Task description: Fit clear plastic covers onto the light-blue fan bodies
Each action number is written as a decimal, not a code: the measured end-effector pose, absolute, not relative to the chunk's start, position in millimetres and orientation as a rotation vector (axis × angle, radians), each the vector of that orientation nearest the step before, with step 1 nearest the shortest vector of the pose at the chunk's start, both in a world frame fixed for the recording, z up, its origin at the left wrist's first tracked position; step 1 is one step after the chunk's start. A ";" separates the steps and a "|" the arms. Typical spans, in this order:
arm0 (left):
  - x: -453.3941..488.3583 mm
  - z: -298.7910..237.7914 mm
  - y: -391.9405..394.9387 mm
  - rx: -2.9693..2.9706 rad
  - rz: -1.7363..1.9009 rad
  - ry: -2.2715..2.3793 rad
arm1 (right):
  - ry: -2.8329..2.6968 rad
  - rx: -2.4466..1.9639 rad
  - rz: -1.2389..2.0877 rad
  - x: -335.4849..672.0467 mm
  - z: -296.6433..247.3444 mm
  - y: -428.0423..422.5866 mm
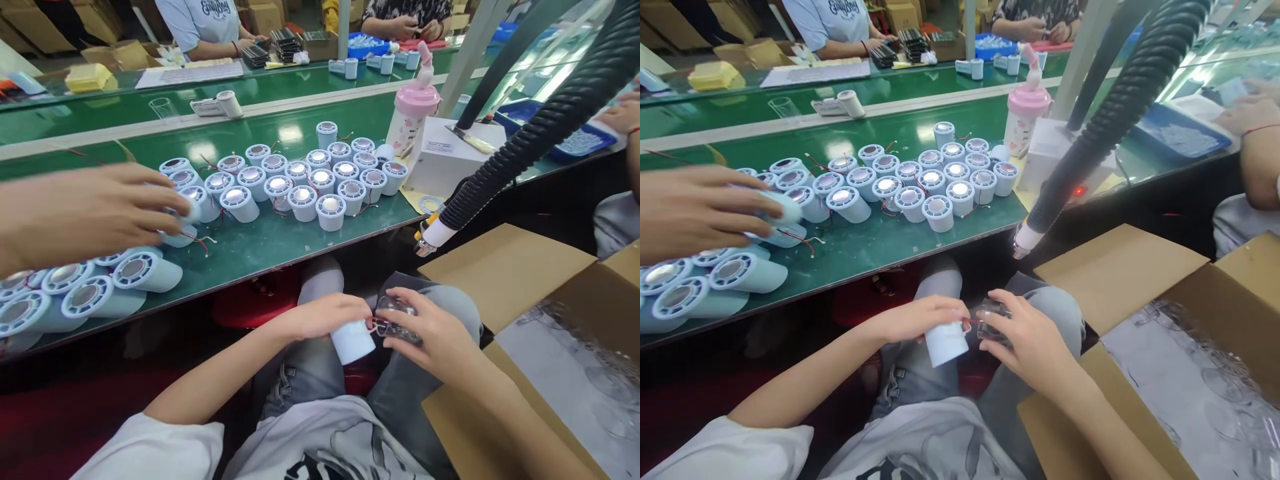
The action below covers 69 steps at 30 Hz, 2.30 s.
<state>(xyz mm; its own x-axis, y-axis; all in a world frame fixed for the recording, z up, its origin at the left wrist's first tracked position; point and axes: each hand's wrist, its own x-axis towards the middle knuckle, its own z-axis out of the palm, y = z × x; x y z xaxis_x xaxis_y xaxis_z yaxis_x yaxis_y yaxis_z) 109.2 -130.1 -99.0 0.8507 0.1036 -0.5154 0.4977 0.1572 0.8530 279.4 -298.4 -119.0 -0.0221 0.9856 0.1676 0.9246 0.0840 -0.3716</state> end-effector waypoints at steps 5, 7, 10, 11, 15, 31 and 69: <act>106.0 -125.7 -122.4 0.802 -0.355 0.690 | -2.148 -1.737 -0.020 277.6 -109.2 -303.4; 106.6 -127.9 -124.5 0.787 -0.401 0.677 | -2.211 -1.758 -0.028 269.3 -107.3 -298.4; 108.8 -119.1 -131.6 0.983 -0.437 0.588 | -2.149 -1.923 -0.025 259.1 -109.4 -290.9; 109.3 -114.2 -134.2 1.109 -0.425 0.541 | -2.103 -1.966 0.021 257.7 -110.8 -289.9; 107.0 -95.7 -143.8 1.752 -0.203 0.394 | -1.870 -1.955 0.433 260.4 -113.1 -294.5; 98.7 -121.7 -146.0 2.045 0.296 0.182 | -0.944 -1.587 0.994 266.1 -102.3 -298.8; 86.5 -102.2 -143.0 1.871 0.256 0.116 | -0.893 -1.300 1.369 269.6 -103.5 -309.3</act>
